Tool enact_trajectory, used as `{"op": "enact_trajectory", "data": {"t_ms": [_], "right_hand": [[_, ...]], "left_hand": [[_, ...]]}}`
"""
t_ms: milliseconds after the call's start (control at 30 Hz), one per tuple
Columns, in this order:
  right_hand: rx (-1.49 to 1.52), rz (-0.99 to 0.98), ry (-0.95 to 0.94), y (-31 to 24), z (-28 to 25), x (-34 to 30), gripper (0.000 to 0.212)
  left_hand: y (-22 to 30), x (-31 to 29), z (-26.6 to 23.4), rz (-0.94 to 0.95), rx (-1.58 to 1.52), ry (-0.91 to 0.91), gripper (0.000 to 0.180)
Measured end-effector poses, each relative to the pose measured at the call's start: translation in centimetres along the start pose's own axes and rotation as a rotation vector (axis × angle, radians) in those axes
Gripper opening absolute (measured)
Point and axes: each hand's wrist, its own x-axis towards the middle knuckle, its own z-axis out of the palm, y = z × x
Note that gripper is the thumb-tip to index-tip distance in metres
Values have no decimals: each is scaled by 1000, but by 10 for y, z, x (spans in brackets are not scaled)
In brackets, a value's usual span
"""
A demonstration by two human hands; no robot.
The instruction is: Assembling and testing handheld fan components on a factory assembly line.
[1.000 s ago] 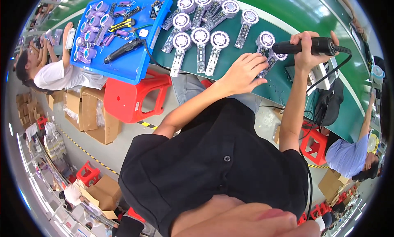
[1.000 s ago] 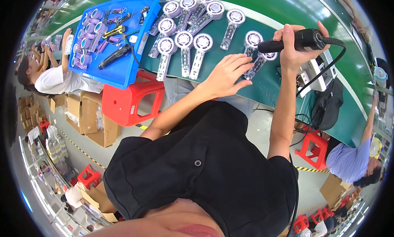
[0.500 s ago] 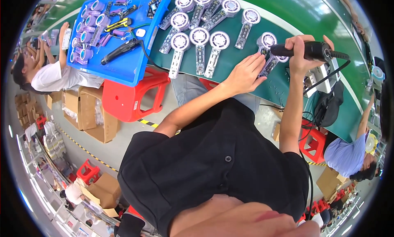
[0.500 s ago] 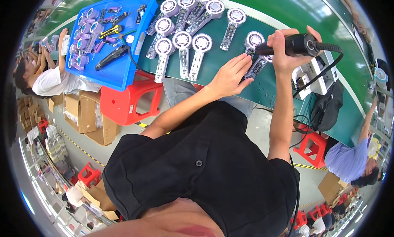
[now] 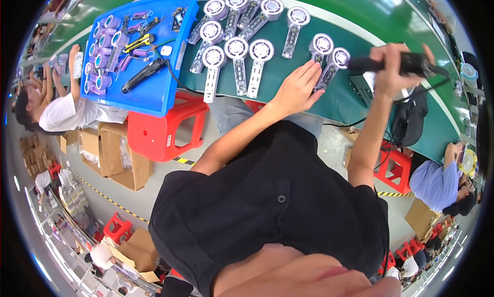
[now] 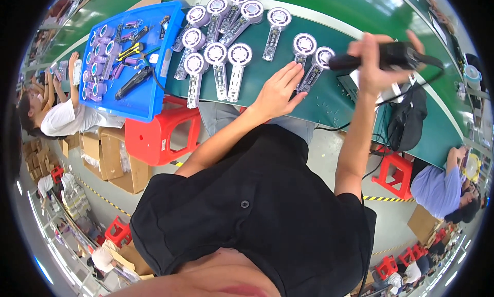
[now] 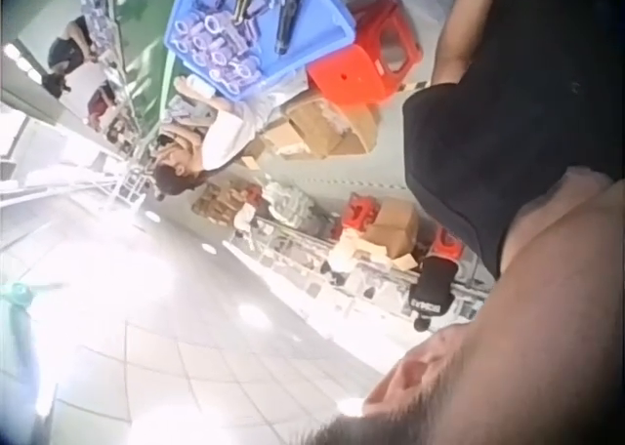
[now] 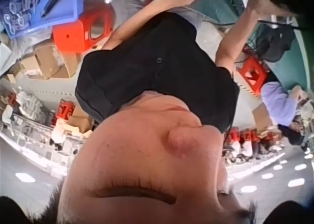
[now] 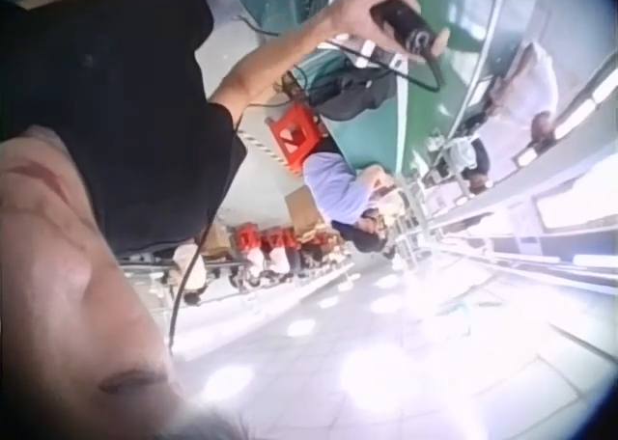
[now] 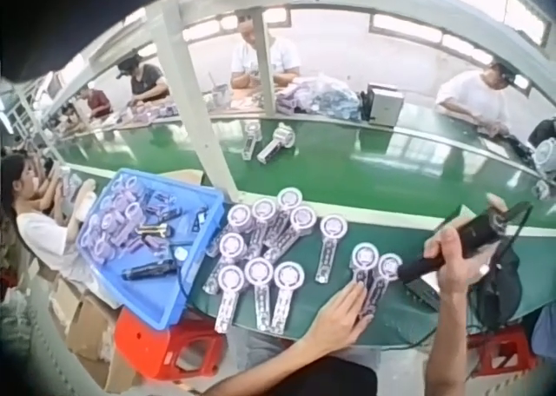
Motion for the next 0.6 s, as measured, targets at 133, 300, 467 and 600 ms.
{"op": "enact_trajectory", "data": {"t_ms": [133,300,467,600], "right_hand": [[-301,-63,59,-46,-61,23,70],[-356,-13,112,-34,-93,19,74],[-280,35,126,-28,-100,18,74],[-235,83,115,-20,-105,22,75]], "left_hand": [[-1,-2,-3,11,-10,-30,58],[-1,0,-3,5,-17,-42,59],[-1,-1,-2,5,-20,-42,59],[-1,-1,-2,1,-19,-44,59]]}}
